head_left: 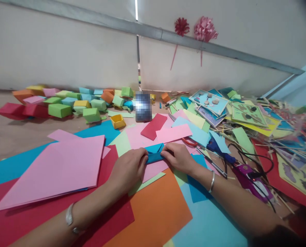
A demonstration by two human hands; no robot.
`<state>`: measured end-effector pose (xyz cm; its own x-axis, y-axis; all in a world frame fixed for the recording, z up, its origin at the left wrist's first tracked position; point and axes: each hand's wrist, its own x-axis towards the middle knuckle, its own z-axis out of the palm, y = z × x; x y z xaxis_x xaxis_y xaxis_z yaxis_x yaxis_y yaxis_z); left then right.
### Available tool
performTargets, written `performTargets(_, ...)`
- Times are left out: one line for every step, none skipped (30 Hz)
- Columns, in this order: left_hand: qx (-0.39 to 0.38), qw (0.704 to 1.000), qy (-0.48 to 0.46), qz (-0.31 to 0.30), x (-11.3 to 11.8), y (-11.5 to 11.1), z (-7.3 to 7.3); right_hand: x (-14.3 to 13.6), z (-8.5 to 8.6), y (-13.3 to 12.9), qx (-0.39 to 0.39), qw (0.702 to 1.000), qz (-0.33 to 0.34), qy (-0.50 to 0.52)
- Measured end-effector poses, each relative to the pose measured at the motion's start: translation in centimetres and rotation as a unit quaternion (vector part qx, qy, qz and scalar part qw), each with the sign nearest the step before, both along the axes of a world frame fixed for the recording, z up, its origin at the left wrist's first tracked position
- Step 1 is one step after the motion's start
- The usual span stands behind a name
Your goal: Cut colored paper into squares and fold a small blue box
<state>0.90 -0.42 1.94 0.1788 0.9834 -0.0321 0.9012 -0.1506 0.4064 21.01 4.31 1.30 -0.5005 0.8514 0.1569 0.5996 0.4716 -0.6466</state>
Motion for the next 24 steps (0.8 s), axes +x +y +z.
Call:
performTargets(-0.008,1.0,0.007,0.006,0.1,0.0,0.1,-0.2,-0.1,-0.2,0.009,1.0,-0.01,-0.012)
performTargets(-0.013,1.0,0.012,0.01,0.2,0.0,0.2,-0.3,-0.2,-0.3,0.018,0.999,-0.019,-0.026)
performTargets(-0.015,1.0,0.014,0.014,0.3,0.0,0.2,-0.4,-0.2,-0.4,0.027,0.998,-0.029,-0.043)
performTargets(-0.016,1.0,0.016,0.016,0.4,0.0,0.2,-0.6,-0.3,-0.5,0.034,0.997,-0.039,-0.061)
performTargets(-0.017,1.0,0.018,0.019,0.4,0.0,0.2,-0.7,-0.3,-0.6,0.039,0.995,-0.047,-0.078)
performTargets(-0.019,0.999,0.019,0.022,0.4,0.0,0.2,-0.8,-0.3,-0.7,0.042,0.993,-0.053,-0.093)
performTargets(-0.019,0.999,0.022,0.026,0.4,0.0,0.2,-0.9,-0.3,-0.7,0.045,0.992,-0.056,-0.106)
performTargets(-0.014,0.999,0.027,0.028,0.3,0.1,0.2,-1.0,-0.3,-0.7,0.045,0.991,-0.056,-0.116)
performTargets(-0.002,0.999,0.036,0.03,0.2,0.1,0.2,-1.1,-0.3,-0.7,0.045,0.99,-0.055,-0.124)
performTargets(0.016,0.998,0.049,0.032,0.2,0.2,0.2,-1.1,-0.3,-0.7,0.045,0.989,-0.054,-0.129)
performTargets(0.035,0.997,0.065,0.034,0.1,0.3,0.2,-1.1,-0.3,-0.7,0.045,0.989,-0.053,-0.134)
performTargets(0.054,0.995,0.078,0.034,0.0,0.5,0.2,-1.2,-0.3,-0.7,0.046,0.988,-0.052,-0.138)
performTargets(0.067,0.993,0.087,0.033,-0.1,0.6,0.1,-1.2,-0.3,-0.7,0.047,0.988,-0.051,-0.14)
performTargets(0.074,0.993,0.087,0.031,-0.2,0.7,0.1,-1.1,-0.4,-0.7,0.049,0.988,-0.05,-0.14)
performTargets(0.079,0.993,0.079,0.027,-0.3,0.8,0.0,-1.1,-0.5,-0.7,0.05,0.988,-0.05,-0.138)
performTargets(0.084,0.994,0.065,0.023,-0.4,0.9,-0.2,-1.1,-0.6,-0.6,0.05,0.989,-0.05,-0.133)
performTargets(0.091,0.995,0.046,0.019,-0.5,1.0,-0.4,-1.0,-0.7,-0.6,0.049,0.99,-0.05,-0.124)
performTargets(0.1,0.995,0.023,0.017,-0.6,1.1,-0.5,-0.9,-0.8,-0.6,0.048,0.992,-0.05,-0.11)
performTargets(0.109,0.994,-0.004,0.015,-0.6,1.2,-0.7,-0.9,-0.9,-0.6,0.047,0.993,-0.05,-0.091)
performTargets(0.114,0.993,-0.034,0.012,-0.7,1.3,-0.9,-0.8,-0.9,-0.6,0.048,0.995,-0.049,-0.068)
performTargets(0.113,0.991,-0.069,0.01,-0.7,1.3,-1.0,-0.7,-1.0,-0.6,0.049,0.997,-0.048,-0.04)
performTargets(0.108,0.988,-0.107,0.009,-0.8,1.4,-1.1,-0.7,-1.0,-0.6,0.052,0.997,-0.048,-0.009)
performTargets(0.1,0.985,-0.142,0.01,-0.7,1.4,-1.2,-0.6,-0.9,-0.6,0.056,0.997,-0.049,0.024)
performTargets(0.092,0.981,-0.17,0.012,-0.7,1.3,-1.2,-0.6,-0.8,-0.6,0.061,0.995,-0.053,0.054)
